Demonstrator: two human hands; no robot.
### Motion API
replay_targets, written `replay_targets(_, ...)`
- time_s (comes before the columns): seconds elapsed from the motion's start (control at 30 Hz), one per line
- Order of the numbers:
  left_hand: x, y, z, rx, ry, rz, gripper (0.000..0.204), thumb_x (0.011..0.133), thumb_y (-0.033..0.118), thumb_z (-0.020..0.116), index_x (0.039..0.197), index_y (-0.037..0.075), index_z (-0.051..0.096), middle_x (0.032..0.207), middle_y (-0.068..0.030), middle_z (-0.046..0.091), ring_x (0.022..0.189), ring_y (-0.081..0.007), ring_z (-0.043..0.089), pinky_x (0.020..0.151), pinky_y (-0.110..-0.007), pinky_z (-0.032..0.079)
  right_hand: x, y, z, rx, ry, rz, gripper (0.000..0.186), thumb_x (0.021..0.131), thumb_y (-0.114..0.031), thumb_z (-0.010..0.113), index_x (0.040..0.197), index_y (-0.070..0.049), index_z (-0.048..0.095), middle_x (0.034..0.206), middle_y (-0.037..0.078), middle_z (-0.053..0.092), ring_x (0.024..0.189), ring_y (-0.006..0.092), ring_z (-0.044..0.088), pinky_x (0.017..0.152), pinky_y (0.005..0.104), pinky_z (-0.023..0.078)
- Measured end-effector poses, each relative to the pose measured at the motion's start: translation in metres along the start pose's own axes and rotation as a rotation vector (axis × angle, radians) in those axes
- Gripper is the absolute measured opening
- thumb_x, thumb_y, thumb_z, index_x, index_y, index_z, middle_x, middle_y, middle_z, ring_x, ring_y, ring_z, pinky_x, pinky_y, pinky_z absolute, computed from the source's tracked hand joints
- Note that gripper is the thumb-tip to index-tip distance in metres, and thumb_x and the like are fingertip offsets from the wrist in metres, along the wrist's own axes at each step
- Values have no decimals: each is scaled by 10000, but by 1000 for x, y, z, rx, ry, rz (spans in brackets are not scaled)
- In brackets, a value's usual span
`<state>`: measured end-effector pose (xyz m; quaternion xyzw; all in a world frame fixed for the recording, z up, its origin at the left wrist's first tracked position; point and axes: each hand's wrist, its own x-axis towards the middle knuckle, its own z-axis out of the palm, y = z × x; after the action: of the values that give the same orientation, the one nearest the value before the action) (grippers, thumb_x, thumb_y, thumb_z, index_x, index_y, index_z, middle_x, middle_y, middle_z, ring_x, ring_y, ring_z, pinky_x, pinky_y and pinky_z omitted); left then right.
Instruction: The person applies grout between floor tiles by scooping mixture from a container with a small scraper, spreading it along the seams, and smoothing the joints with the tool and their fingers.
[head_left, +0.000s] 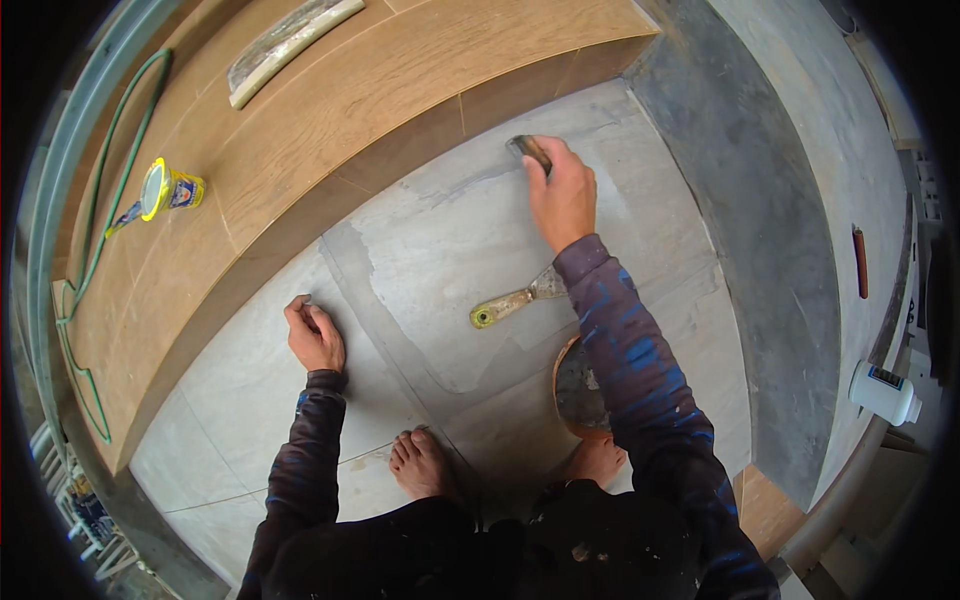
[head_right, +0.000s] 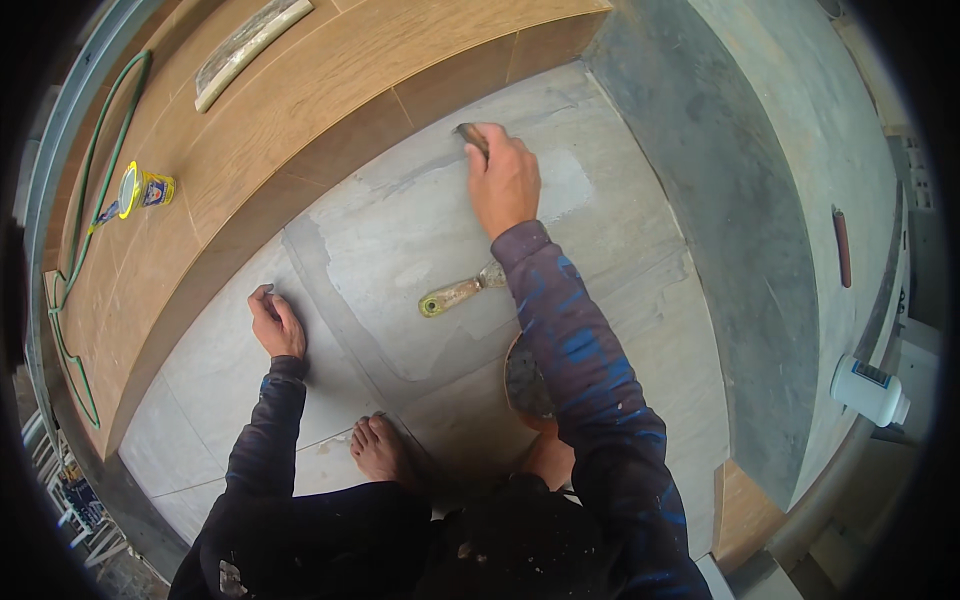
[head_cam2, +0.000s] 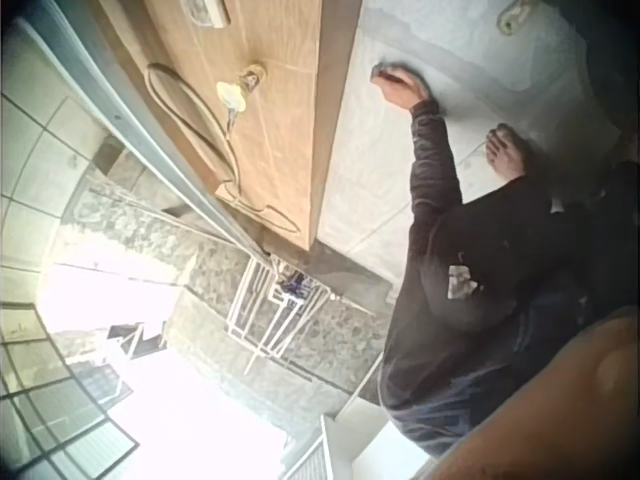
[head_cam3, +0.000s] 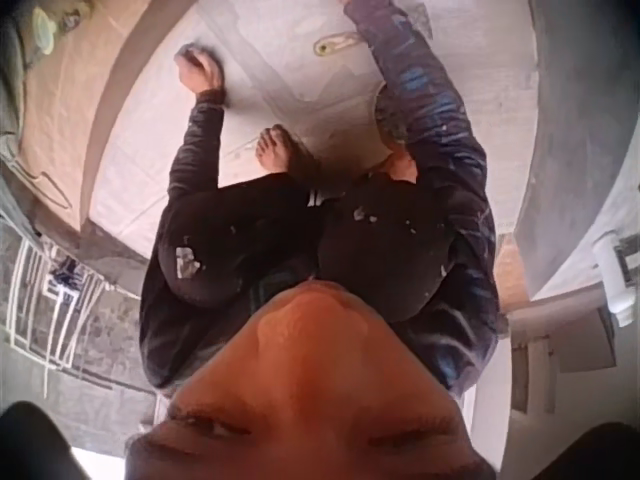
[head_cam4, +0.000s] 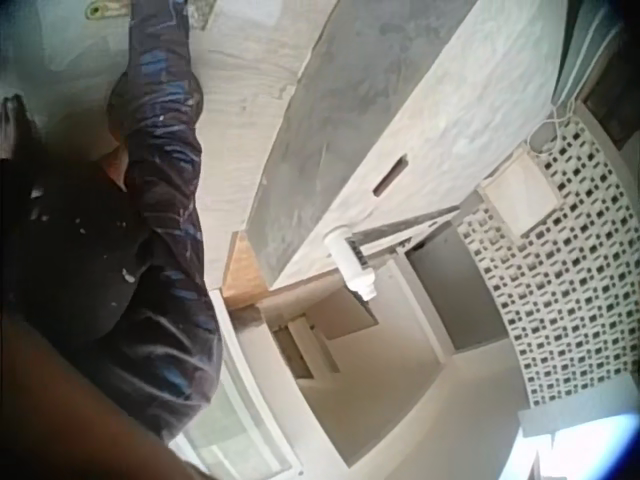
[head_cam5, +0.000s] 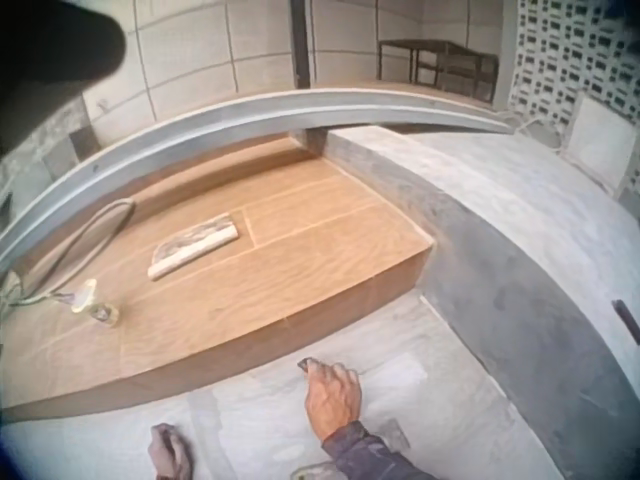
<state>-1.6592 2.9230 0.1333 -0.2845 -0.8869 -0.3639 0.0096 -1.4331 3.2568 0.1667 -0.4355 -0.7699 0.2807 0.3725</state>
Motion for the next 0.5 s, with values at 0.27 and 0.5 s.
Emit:
replay_targets(0.27, -3, 7, 27, -2, 6, -1, 194, 1026, 121, 577, 1200, 40, 599, 747, -36, 593, 623, -138, 546, 611, -298, 467, 84, 116, -58, -573, 178, 40, 190, 948, -144, 709, 1136, -115, 713, 961, 111, 756, 997, 329, 684, 890, 469, 489)
replay_targets(0.5, -3, 1, 24, 48, -4, -8, 197, 1019, 108, 575, 1202, 39, 596, 770, -47, 616, 641, -151, 567, 633, -315, 491, 22, 33, 16, -405, -20, -204, 201, 925, -109, 700, 1125, -107, 725, 983, 67, 761, 908, 276, 653, 837, 427, 472)
